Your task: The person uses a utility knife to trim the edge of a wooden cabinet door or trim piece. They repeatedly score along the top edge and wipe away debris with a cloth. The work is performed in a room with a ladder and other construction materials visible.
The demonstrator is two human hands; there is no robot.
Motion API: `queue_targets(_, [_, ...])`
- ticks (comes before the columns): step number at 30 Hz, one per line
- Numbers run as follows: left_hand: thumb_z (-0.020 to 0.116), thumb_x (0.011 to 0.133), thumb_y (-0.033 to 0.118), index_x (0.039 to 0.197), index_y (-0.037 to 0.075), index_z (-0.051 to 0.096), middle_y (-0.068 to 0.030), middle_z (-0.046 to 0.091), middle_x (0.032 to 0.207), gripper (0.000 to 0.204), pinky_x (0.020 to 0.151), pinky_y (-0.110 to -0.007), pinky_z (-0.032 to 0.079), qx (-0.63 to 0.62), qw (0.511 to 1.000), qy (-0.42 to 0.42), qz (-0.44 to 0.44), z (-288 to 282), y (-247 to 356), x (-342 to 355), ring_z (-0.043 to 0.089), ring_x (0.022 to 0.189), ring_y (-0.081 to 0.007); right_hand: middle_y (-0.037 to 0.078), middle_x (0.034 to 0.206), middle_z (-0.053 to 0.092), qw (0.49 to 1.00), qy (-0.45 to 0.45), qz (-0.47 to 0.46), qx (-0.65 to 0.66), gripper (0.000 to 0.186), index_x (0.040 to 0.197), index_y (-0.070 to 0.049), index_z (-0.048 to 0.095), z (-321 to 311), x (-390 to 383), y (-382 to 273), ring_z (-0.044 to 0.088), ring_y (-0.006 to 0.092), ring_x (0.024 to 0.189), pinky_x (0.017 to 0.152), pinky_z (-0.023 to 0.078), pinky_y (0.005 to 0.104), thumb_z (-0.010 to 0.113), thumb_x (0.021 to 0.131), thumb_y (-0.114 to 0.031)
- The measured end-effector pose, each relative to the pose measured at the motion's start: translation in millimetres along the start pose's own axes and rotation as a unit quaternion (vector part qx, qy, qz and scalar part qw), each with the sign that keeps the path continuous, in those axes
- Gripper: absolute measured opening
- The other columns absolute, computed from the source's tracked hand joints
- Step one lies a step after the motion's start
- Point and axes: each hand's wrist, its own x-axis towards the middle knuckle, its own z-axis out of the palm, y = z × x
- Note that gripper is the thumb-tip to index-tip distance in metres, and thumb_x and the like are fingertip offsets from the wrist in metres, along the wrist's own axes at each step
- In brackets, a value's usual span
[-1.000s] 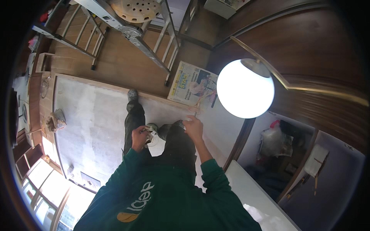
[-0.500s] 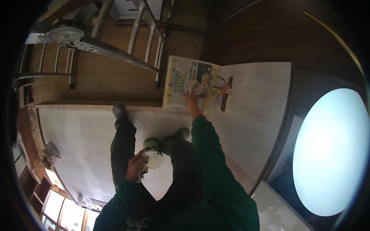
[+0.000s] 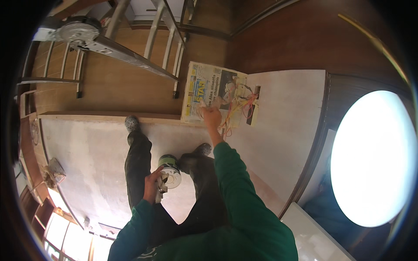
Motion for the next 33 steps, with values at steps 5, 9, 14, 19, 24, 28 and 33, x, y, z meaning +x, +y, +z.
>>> queue_targets(5, [0.059, 0.094, 0.019, 0.123, -0.006, 0.064, -0.0093, 0.068, 0.105, 0.039, 0.083, -0.026, 0.048, -0.108, 0.99, 0.068, 0.054, 3, 16, -14, 0.061, 0.092, -0.0123, 0.017, 0.107, 0.07, 0.98, -0.079, -0.067, 0.173, 0.038, 0.109, -0.003, 0.068, -101, -110, -50, 0.067, 0.0293, 0.1, 0.085, 0.052, 0.0365, 0.071, 0.076, -0.023])
queue_targets(9, [0.068, 0.093, 0.026, 0.113, -0.002, 0.07, -0.0103, 0.071, 0.096, 0.035, 0.069, -0.029, 0.053, -0.027, 0.972, 0.16, 0.168, 18, 90, -66, 0.066, 0.078, -0.0157, 0.011, 0.109, 0.066, 0.858, -0.311, 0.092, 0.399, 0.041, 0.116, 0.006, 0.064, -202, -174, -87, 0.064, 0.0219, 0.096, 0.084, 0.053, 0.0307, 0.057, 0.08, -0.011])
queue_targets(14, [0.071, 0.092, 0.031, 0.108, -0.003, 0.072, -0.0112, 0.072, 0.093, 0.037, 0.068, -0.029, 0.053, -0.064, 0.955, 0.19, 0.217, 46, 191, -178, 0.065, 0.073, -0.0138, 0.01, 0.098, 0.066, 0.69, -0.398, 0.195, 0.572, 0.031, 0.104, 0.0, 0.064, -314, -243, -163, 0.066, 0.0222, 0.087, 0.083, 0.056, 0.0369, 0.056, 0.09, -0.027])
queue_targets(19, [0.068, 0.093, 0.043, 0.106, -0.003, 0.071, -0.0135, 0.07, 0.087, 0.048, 0.07, -0.033, 0.053, -0.091, 0.897, 0.227, 0.369, 81, 238, -281, 0.065, 0.076, -0.0168, 0.007, 0.078, 0.066, 0.861, -0.395, -0.211, 0.241, 0.028, 0.103, -0.002, 0.066, -405, -294, -241, 0.066, 0.0244, 0.073, 0.074, 0.052, 0.0369, 0.075, 0.085, -0.022])
queue_targets(24, [0.054, 0.097, 0.057, 0.112, -0.005, 0.067, -0.0178, 0.069, 0.093, 0.065, 0.08, -0.038, 0.051, -0.059, 0.892, 0.232, 0.384, 95, 250, -323, 0.066, 0.089, -0.0245, 0.015, 0.082, 0.067, 0.803, -0.287, -0.519, 0.057, 0.049, 0.129, -0.006, 0.063, -445, -342, -299, 0.067, 0.0308, 0.077, 0.072, 0.052, 0.041, 0.075, 0.084, -0.023])
queue_targets(28, [0.046, 0.098, 0.062, 0.119, -0.005, 0.063, -0.0237, 0.067, 0.108, 0.072, 0.09, -0.04, 0.049, 0.0, 0.909, 0.17, 0.38, 94, 264, -338, 0.065, 0.102, -0.0311, 0.02, 0.093, 0.067, 0.769, -0.263, -0.582, -0.017, 0.064, 0.147, -0.011, 0.046, -440, -358, -329, 0.068, 0.0367, 0.084, 0.075, 0.052, 0.0457, 0.07, 0.089, -0.023])
queue_targets(33, [0.041, 0.097, 0.067, 0.139, -0.004, 0.046, -0.0283, 0.058, 0.129, 0.082, 0.101, -0.043, 0.045, 0.025, 0.909, 0.09, 0.407, 85, 290, -353, 0.058, 0.12, -0.039, 0.022, 0.095, 0.066, 0.784, -0.194, -0.589, -0.039, 0.065, 0.151, -0.013, 0.037, -431, -355, -350, 0.066, 0.0407, 0.089, 0.077, 0.051, 0.048, 0.064, 0.092, -0.018])
